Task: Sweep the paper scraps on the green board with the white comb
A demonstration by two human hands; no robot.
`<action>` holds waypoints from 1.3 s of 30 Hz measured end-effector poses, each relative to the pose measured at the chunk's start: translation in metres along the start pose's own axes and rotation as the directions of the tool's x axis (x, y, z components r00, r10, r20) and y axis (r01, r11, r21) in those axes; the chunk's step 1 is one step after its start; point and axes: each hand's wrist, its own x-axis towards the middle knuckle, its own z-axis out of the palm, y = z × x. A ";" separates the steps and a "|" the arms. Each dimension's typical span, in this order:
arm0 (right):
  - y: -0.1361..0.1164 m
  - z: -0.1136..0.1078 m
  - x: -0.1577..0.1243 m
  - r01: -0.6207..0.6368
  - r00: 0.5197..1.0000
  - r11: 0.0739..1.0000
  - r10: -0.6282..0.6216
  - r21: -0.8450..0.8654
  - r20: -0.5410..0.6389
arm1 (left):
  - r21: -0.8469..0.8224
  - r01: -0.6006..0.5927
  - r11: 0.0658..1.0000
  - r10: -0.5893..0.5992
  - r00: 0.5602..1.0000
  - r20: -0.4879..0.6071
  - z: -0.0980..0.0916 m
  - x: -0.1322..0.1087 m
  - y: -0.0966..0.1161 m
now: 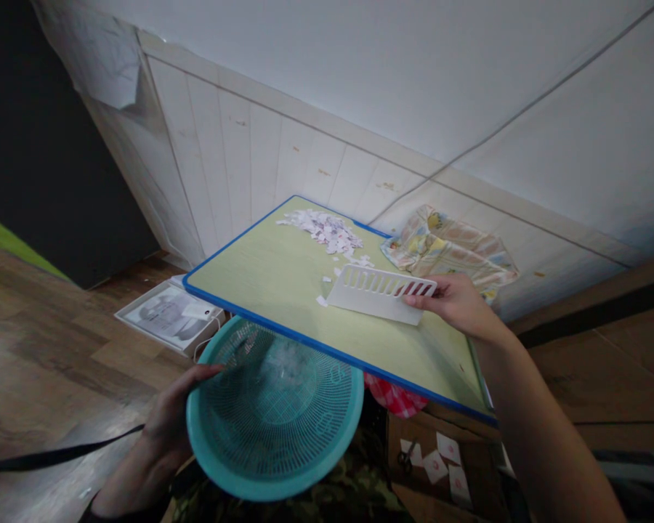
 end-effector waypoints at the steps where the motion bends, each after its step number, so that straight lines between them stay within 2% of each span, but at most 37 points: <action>1: -0.002 -0.004 -0.001 -0.003 1.000 1.000 0.003 -0.014 0.014 | -0.002 0.010 1.000 -0.010 1.000 -0.001 0.000 0.000 0.000; 9: -0.016 -0.040 -0.001 0.008 0.992 0.983 0.015 -0.185 0.122 | -0.016 0.040 0.999 -0.041 0.998 -0.042 0.008 -0.004 0.004; 14: -0.020 -0.044 0.000 0.076 0.997 0.952 -0.070 -0.295 0.032 | -0.012 0.054 0.998 -0.055 0.998 -0.044 0.012 -0.006 0.002; 18: -0.022 -0.038 -0.025 0.057 0.991 0.955 -0.088 -0.290 -0.097 | 0.027 0.048 0.998 -0.048 0.999 -0.008 0.011 -0.006 -0.002; 20: -0.021 -0.032 -0.047 0.043 0.993 0.958 -0.073 -0.285 -0.095 | 0.042 0.064 0.997 -0.065 0.998 0.005 0.010 -0.006 -0.004; 25: -0.016 -0.006 -0.114 0.020 0.980 0.942 -0.084 -0.336 -0.178 | 0.070 0.061 0.996 -0.062 0.998 0.019 0.017 -0.009 -0.009; 28: -0.019 0.009 -0.141 0.027 0.977 0.941 -0.096 -0.338 -0.189 | 0.091 0.074 0.993 -0.075 0.997 0.009 0.025 -0.013 -0.012; 32: -0.026 0.020 -0.153 0.073 0.973 0.957 -0.130 -0.280 -0.190 | 0.111 0.086 0.990 -0.086 0.996 -0.003 0.035 -0.016 -0.015; 39: -0.022 0.021 -0.149 0.099 0.974 0.971 -0.139 -0.217 -0.181 | 0.097 0.116 0.988 -0.110 0.991 -0.070 0.042 -0.015 -0.018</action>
